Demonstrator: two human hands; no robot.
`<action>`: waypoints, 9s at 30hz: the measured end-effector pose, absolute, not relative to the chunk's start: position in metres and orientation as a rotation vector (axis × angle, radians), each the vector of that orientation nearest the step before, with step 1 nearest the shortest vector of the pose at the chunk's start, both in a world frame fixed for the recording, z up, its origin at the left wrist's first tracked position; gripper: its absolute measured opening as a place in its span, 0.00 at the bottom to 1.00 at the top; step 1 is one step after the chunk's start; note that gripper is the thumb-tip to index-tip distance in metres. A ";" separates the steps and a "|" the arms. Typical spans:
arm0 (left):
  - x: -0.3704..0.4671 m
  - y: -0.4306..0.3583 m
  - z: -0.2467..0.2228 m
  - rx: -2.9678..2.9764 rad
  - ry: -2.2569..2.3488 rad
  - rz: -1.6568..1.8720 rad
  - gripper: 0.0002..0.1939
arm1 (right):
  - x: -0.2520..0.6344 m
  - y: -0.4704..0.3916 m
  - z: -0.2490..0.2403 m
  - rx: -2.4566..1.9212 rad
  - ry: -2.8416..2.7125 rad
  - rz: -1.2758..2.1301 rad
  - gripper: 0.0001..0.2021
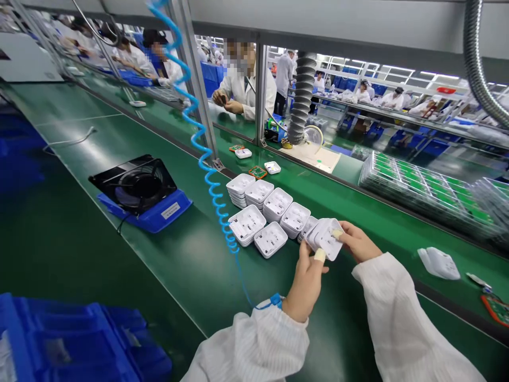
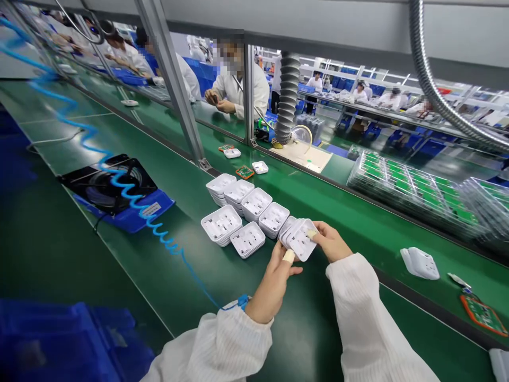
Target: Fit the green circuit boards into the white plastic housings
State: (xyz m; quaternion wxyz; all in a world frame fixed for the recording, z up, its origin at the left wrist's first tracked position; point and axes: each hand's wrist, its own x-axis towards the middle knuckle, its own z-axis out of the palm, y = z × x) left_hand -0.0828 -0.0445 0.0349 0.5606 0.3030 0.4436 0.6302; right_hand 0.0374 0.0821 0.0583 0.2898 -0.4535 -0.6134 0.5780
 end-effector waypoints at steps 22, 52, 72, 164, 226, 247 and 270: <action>-0.069 -0.058 0.040 0.972 1.255 1.266 0.19 | 0.001 0.104 0.060 -1.795 -2.165 0.766 0.10; -0.064 -0.060 0.035 1.655 1.374 1.200 0.33 | 0.155 0.064 0.016 -1.424 -1.591 1.572 0.34; -0.174 -0.065 0.060 1.499 2.473 1.387 0.10 | 0.124 -0.010 -0.028 -1.194 -1.359 1.753 0.31; -0.074 -0.103 0.027 2.435 0.947 0.401 0.09 | 0.101 0.007 -0.005 -0.940 -1.485 1.664 0.18; -0.047 -0.067 0.016 1.897 1.259 0.851 0.11 | 0.131 -0.042 -0.004 -0.879 -2.247 0.318 0.13; -0.057 -0.067 0.016 2.190 1.771 0.776 0.10 | 0.152 -0.027 0.002 -1.557 -2.207 0.192 0.13; -0.112 0.044 0.090 2.228 2.440 0.548 0.07 | 0.112 -0.045 -0.023 -1.474 -2.102 0.391 0.07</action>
